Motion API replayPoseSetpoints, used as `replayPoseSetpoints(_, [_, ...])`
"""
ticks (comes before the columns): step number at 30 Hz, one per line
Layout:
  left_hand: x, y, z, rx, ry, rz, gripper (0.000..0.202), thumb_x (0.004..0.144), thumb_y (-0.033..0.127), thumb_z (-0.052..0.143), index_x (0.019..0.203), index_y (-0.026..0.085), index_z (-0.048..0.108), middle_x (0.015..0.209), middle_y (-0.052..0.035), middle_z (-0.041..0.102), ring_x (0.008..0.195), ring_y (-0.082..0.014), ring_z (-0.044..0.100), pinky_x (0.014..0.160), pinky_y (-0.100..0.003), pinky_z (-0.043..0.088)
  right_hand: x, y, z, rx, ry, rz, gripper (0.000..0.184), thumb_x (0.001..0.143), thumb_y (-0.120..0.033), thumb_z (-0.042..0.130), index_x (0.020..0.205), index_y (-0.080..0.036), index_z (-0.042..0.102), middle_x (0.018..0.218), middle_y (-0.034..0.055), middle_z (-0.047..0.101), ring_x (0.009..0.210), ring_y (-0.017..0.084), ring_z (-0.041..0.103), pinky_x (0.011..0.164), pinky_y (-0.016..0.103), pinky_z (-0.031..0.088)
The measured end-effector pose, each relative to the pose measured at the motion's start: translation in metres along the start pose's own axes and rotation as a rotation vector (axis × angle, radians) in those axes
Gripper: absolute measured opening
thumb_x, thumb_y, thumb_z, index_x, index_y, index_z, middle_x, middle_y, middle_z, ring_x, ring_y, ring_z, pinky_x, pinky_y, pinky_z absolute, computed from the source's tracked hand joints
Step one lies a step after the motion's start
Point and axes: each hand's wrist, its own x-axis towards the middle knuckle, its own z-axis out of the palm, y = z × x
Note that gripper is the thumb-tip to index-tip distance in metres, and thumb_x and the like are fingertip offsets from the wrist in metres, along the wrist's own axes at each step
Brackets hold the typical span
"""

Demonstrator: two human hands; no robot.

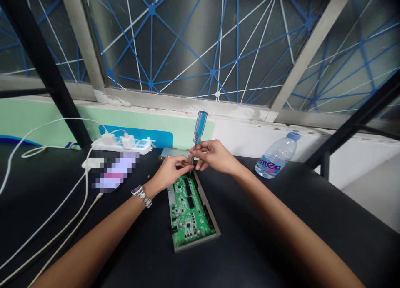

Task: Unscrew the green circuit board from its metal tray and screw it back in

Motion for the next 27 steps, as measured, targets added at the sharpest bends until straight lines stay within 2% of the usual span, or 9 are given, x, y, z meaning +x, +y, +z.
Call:
replayPoseSetpoints(2, [0.001, -0.003, 0.002, 0.01, -0.001, 0.031, 0.014, 0.085, 0.027, 0.065, 0.087, 0.013, 0.07, 0.088, -0.0073, 0.073, 0.086, -0.0204, 0.069, 0.082, -0.03, 0.052, -0.001, -0.002, 0.003, 0.025, -0.01, 0.01, 0.013, 0.085, -0.023, 0.06, 0.091, -0.013, 0.062, 0.092, 0.01, 0.071, 0.051, 0.011, 0.066, 0.046, 0.022, 0.055])
replayPoseSetpoints(4, [0.002, -0.005, 0.005, 0.031, -0.001, 0.053, 0.015, 0.087, 0.026, 0.062, 0.082, 0.013, 0.067, 0.083, -0.0063, 0.072, 0.082, -0.0192, 0.068, 0.078, -0.029, 0.051, -0.003, -0.003, 0.006, 0.05, -0.019, 0.018, 0.013, 0.084, -0.021, 0.059, 0.094, -0.013, 0.061, 0.089, 0.0091, 0.071, 0.049, 0.01, 0.065, 0.045, 0.023, 0.054])
replayPoseSetpoints(9, [0.005, -0.005, 0.012, 0.034, -0.004, 0.058, 0.016, 0.086, 0.017, 0.058, 0.071, 0.013, 0.061, 0.075, -0.0043, 0.07, 0.073, -0.0165, 0.065, 0.072, -0.027, 0.049, -0.003, -0.001, 0.016, 0.064, -0.031, -0.014, 0.016, 0.082, -0.027, 0.066, 0.092, -0.014, 0.062, 0.067, 0.0018, 0.066, 0.048, 0.011, 0.063, 0.044, 0.022, 0.051])
replayPoseSetpoints(13, [0.006, -0.004, 0.018, -0.066, -0.032, 0.058, 0.016, 0.088, 0.02, 0.058, 0.075, 0.012, 0.064, 0.08, -0.0066, 0.073, 0.076, -0.0175, 0.067, 0.076, -0.029, 0.051, 0.001, 0.008, 0.019, -0.057, 0.075, -0.012, 0.02, 0.084, -0.036, 0.064, 0.085, -0.016, 0.062, 0.048, -0.0022, 0.058, 0.043, 0.013, 0.059, 0.042, 0.023, 0.049])
replayPoseSetpoints(16, [0.005, -0.003, 0.02, -0.174, -0.034, 0.013, 0.023, 0.087, 0.031, 0.063, 0.079, 0.011, 0.068, 0.083, -0.0095, 0.074, 0.078, -0.02, 0.07, 0.078, -0.032, 0.054, 0.003, 0.013, 0.015, -0.121, 0.124, -0.044, 0.023, 0.082, -0.039, 0.066, 0.078, -0.018, 0.059, 0.05, -0.001, 0.061, 0.043, 0.015, 0.061, 0.044, 0.026, 0.051])
replayPoseSetpoints(19, [0.003, 0.0, 0.017, -0.21, -0.018, -0.05, 0.025, 0.083, 0.034, 0.069, 0.087, 0.009, 0.071, 0.089, -0.0117, 0.075, 0.084, -0.0221, 0.071, 0.081, -0.034, 0.055, 0.003, 0.012, 0.007, -0.087, 0.108, -0.047, 0.026, 0.076, -0.037, 0.073, 0.072, -0.018, 0.056, 0.054, -0.0003, 0.063, 0.049, 0.016, 0.065, 0.047, 0.026, 0.053])
replayPoseSetpoints(23, [-0.001, 0.005, 0.006, -0.121, -0.011, -0.062, 0.022, 0.083, 0.03, 0.069, 0.093, 0.011, 0.072, 0.095, -0.0109, 0.075, 0.088, -0.0213, 0.071, 0.084, -0.032, 0.055, 0.003, 0.006, 0.0, -0.027, 0.083, -0.017, 0.025, 0.069, -0.032, 0.079, 0.073, -0.016, 0.06, 0.057, -0.001, 0.064, 0.053, 0.014, 0.067, 0.049, 0.022, 0.052])
replayPoseSetpoints(27, [-0.001, 0.003, -0.001, -0.035, -0.017, -0.034, 0.017, 0.084, 0.027, 0.068, 0.09, 0.012, 0.071, 0.092, -0.009, 0.075, 0.088, -0.021, 0.071, 0.083, -0.031, 0.054, 0.001, 0.002, -0.002, 0.021, 0.034, -0.002, 0.018, 0.071, -0.025, 0.077, 0.076, -0.014, 0.064, 0.066, 0.0013, 0.068, 0.051, 0.011, 0.064, 0.049, 0.02, 0.051])
